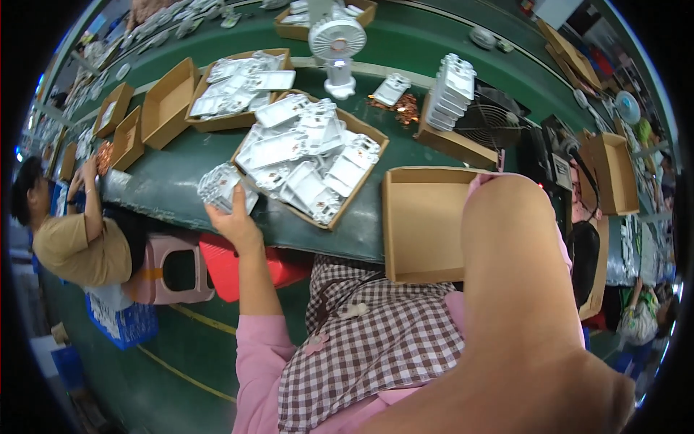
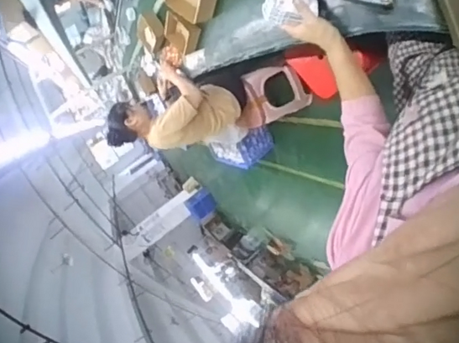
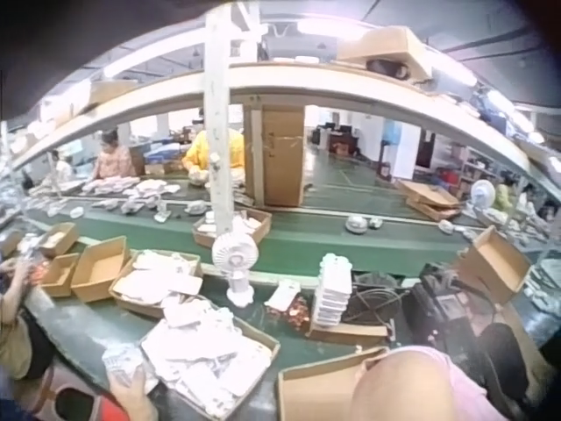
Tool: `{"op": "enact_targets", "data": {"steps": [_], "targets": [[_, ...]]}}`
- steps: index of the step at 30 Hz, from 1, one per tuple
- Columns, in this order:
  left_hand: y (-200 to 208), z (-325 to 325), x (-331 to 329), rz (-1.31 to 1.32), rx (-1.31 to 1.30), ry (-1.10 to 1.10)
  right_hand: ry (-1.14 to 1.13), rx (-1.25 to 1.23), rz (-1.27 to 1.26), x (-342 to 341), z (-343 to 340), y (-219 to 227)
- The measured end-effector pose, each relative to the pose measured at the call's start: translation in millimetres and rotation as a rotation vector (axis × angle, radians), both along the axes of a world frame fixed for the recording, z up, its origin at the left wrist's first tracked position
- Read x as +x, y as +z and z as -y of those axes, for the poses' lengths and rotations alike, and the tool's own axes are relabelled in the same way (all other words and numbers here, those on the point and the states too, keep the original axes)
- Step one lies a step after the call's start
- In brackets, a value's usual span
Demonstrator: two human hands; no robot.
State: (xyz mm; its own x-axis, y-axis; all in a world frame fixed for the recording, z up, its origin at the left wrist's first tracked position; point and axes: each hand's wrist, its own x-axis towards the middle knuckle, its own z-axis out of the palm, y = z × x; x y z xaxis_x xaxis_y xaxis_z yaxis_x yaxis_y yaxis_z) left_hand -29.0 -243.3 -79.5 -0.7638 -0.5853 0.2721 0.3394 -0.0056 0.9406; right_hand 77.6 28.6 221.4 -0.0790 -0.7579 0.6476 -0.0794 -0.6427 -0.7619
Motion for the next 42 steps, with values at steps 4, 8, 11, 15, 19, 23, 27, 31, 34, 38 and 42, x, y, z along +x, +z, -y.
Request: {"op": "enact_targets", "data": {"steps": [4, 8, 11, 15, 19, 23, 27, 31, 34, 38, 42], "targets": [[1.0, -3.6, -0.5, 0.038, -0.029, 0.027, -0.079, 0.012, -0.024, 11.9, -2.7, 1.6], [-1.1, -5.1, -2.9, 0.015, -0.001, -0.001, -0.115, 0.028, -0.040, 10.9, -8.6, -0.5], [-3.2, 0.3, -1.4, 0.019, -0.056, 0.054, -0.069, 0.032, -0.039, 2.7, -8.0, -2.3], [-4.3, 3.0, -1.9, 0.015, -0.083, 0.035, -0.021, 0.019, -0.061, -6.2, -12.5, -4.4], [-0.9, 1.5, -0.2, 0.034, -0.138, 0.056, 0.026, 0.005, -0.088, -13.6, -18.8, -9.3], [2.3, -2.0, -0.3, -0.005, -0.049, 0.033, 0.077, -0.027, -0.120, -18.7, -25.1, -11.3], [5.0, -1.8, 0.5, -0.029, -0.087, 0.027, 0.123, -0.031, -0.147, -18.9, -31.4, -11.0], [7.2, -2.7, 1.5, 0.015, -0.107, 0.048, 0.130, -0.058, -0.166, -18.0, -43.3, -11.7], [8.2, -5.3, 2.6, 0.018, -0.089, 0.050, 0.111, -0.074, -0.179, -16.5, -53.3, -12.3], [9.6, -4.6, 3.7, 0.025, -0.119, 0.060, 0.081, -0.116, -0.184, -12.0, -69.7, -10.6], [6.0, -3.7, 1.3, 0.013, -0.137, 0.062, 0.033, -0.179, -0.184, -4.7, -87.9, -9.7]]}}
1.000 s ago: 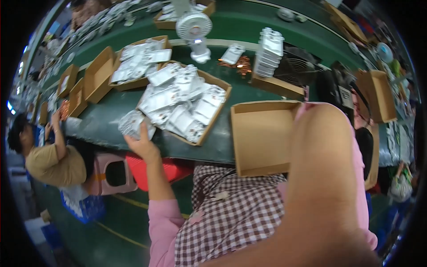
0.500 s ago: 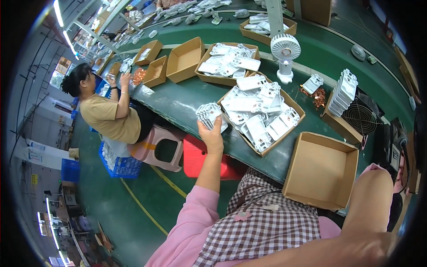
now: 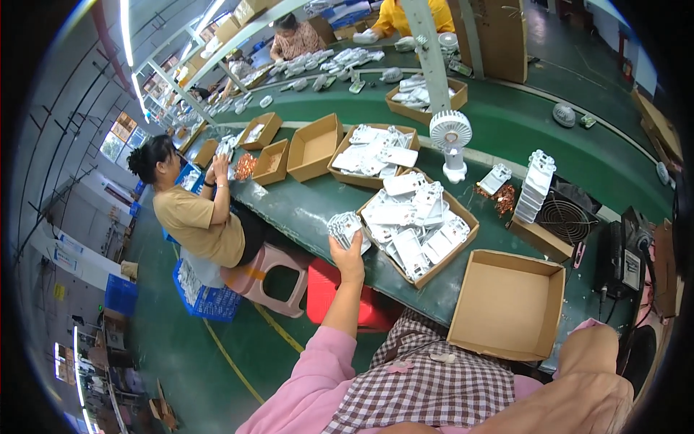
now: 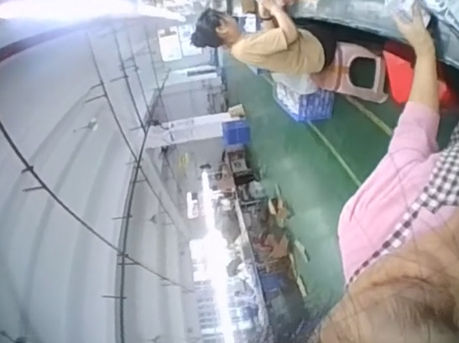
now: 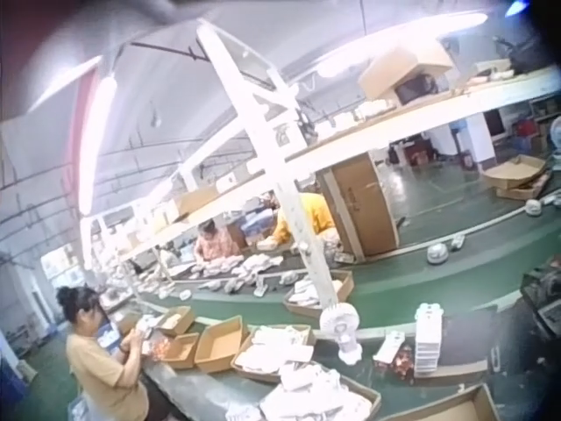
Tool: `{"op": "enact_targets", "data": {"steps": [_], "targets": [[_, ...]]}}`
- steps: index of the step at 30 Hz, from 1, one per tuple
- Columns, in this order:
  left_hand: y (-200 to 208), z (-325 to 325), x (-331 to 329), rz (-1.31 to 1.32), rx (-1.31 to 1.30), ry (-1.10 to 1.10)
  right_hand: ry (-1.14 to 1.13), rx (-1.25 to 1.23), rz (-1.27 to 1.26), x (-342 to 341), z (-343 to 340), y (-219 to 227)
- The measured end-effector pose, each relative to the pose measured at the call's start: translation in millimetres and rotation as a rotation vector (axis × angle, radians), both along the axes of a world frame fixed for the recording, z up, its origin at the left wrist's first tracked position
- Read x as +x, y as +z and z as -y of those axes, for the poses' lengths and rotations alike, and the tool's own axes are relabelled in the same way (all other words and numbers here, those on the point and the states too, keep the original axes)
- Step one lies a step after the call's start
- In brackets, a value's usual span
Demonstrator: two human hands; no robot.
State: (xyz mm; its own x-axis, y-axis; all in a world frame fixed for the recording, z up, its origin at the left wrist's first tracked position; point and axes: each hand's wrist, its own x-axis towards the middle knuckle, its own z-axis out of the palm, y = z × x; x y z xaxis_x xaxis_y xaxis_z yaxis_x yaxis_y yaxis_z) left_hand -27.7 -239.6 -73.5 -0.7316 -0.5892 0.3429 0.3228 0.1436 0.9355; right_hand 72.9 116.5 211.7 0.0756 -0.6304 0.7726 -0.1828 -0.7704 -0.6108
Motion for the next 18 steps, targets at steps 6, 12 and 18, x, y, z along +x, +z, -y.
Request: {"op": "enact_targets", "data": {"steps": [6, 12, 18], "targets": [[-6.4, 3.1, -2.7, 0.008, -0.050, 0.060, -0.021, -0.159, -0.018, 16.4, -23.5, 3.4], [-8.2, 6.2, -3.3, 0.002, -0.062, 0.054, -0.083, -0.222, 0.036, 46.8, -51.8, 15.2], [-12.7, 7.2, -4.5, 0.021, -0.058, 0.087, 0.018, -0.195, 0.010, 58.0, -67.4, 6.3]]}}
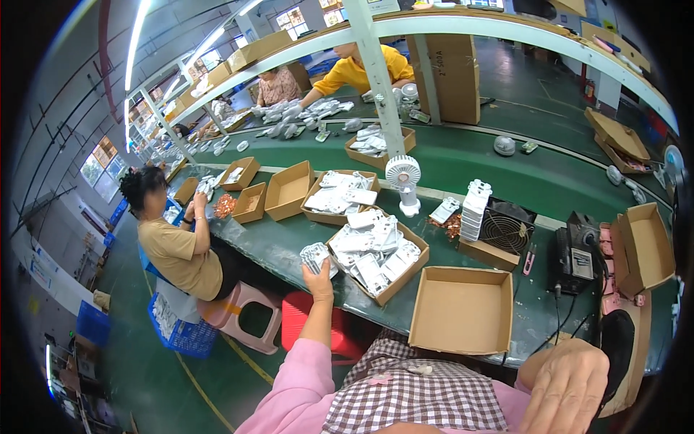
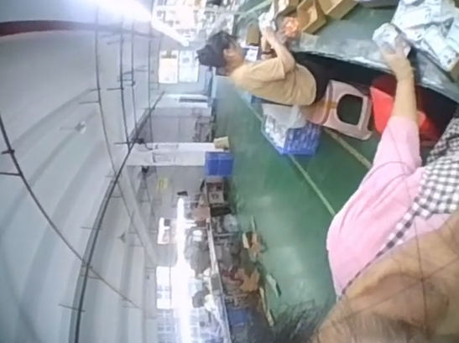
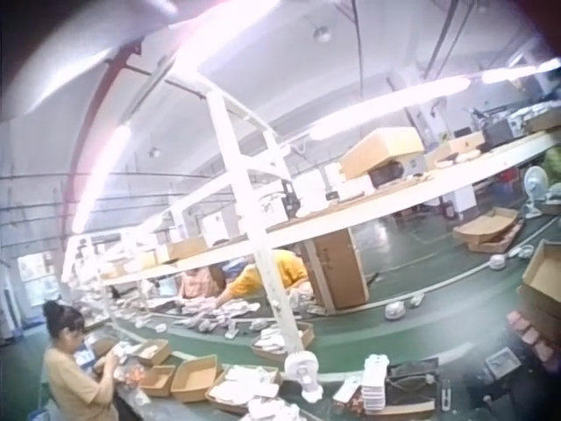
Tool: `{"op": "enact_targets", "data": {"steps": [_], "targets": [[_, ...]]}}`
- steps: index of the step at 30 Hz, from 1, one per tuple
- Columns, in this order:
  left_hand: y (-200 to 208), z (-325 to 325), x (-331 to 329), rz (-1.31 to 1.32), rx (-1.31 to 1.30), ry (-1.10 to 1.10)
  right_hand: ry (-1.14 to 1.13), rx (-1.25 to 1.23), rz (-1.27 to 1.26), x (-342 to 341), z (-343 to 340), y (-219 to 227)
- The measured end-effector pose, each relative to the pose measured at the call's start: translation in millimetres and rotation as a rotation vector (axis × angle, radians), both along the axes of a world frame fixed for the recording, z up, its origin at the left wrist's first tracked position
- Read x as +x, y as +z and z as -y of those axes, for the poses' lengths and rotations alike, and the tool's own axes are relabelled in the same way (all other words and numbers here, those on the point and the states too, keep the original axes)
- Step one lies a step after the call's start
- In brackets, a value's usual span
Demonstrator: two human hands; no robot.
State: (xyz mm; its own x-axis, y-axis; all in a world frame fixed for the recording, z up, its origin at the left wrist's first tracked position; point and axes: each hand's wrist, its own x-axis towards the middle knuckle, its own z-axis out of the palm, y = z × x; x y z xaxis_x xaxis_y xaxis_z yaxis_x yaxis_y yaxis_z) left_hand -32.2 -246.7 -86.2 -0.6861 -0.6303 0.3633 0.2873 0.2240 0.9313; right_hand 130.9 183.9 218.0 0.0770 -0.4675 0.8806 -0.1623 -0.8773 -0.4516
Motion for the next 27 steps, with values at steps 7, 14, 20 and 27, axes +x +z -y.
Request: {"op": "enact_targets", "data": {"steps": [7, 14, 20, 27], "targets": [[4.0, -2.8, 1.0, 0.001, -0.016, 0.038, -0.032, 0.125, 0.007, -0.6, -18.1, -41.9], [-5.4, 2.9, 0.1, -0.022, 0.002, -0.018, -0.331, -0.012, 0.517, 1.5, -26.5, -103.7], [-13.3, 7.2, 0.5, -0.007, 0.042, -0.023, -1.310, 0.067, 1.225, 3.4, -35.5, -142.7], [-10.6, 4.3, 5.0, 0.021, 0.032, 0.027, -2.079, 0.128, 1.041, -3.9, -32.6, -196.4]]}}
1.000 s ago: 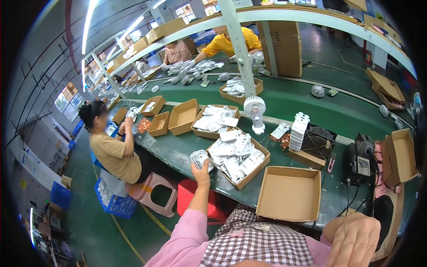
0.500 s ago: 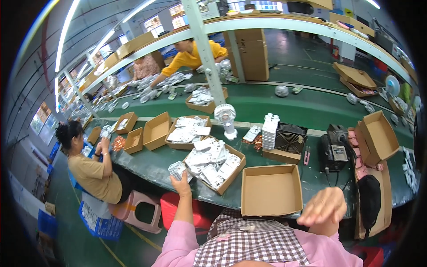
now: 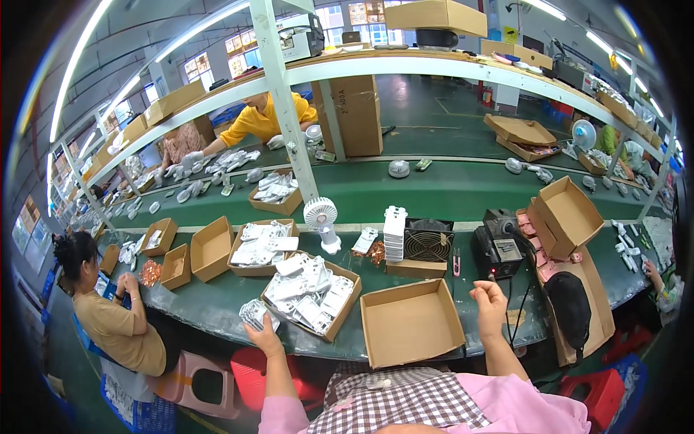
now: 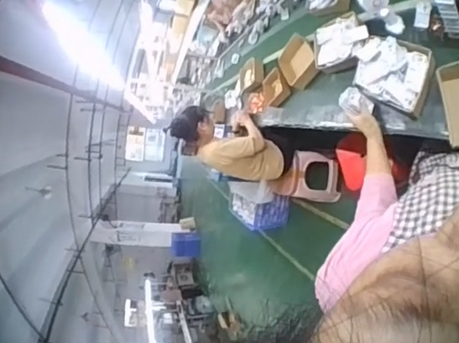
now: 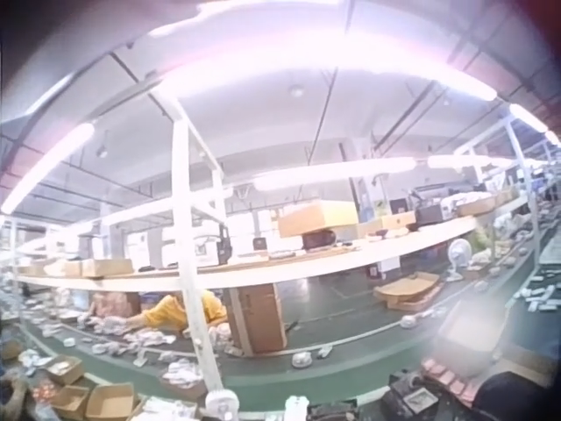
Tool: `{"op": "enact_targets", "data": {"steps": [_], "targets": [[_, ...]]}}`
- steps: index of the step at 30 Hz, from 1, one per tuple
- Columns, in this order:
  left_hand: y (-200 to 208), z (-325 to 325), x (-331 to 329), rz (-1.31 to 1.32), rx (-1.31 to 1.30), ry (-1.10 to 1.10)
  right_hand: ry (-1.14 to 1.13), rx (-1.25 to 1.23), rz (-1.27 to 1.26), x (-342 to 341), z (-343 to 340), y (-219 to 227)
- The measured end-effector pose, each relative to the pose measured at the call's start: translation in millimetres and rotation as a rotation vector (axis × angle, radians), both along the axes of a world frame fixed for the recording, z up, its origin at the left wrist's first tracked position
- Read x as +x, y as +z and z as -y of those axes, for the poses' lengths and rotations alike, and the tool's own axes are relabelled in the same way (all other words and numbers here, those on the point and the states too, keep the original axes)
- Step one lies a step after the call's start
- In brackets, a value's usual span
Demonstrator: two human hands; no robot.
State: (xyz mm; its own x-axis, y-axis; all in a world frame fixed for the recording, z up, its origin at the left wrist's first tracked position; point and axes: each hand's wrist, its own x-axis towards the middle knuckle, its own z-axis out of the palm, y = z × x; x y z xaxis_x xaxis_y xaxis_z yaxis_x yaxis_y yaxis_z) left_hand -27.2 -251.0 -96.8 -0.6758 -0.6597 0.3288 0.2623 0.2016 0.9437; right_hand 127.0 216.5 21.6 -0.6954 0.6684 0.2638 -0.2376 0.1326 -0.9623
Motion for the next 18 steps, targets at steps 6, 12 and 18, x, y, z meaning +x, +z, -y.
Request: {"op": "enact_targets", "data": {"steps": [6, 12, 18], "targets": [[4.6, -3.2, 4.3, -0.032, -0.003, -0.014, -0.062, 0.240, 0.175, -1.2, -7.7, -38.4], [8.1, -5.4, 9.2, -0.078, 0.050, -0.052, -0.012, 0.222, 0.316, -3.3, -9.0, -64.2], [6.4, -3.7, 10.0, -0.048, 0.061, -0.089, 0.071, 0.084, 0.333, -8.9, -0.7, -66.8]]}}
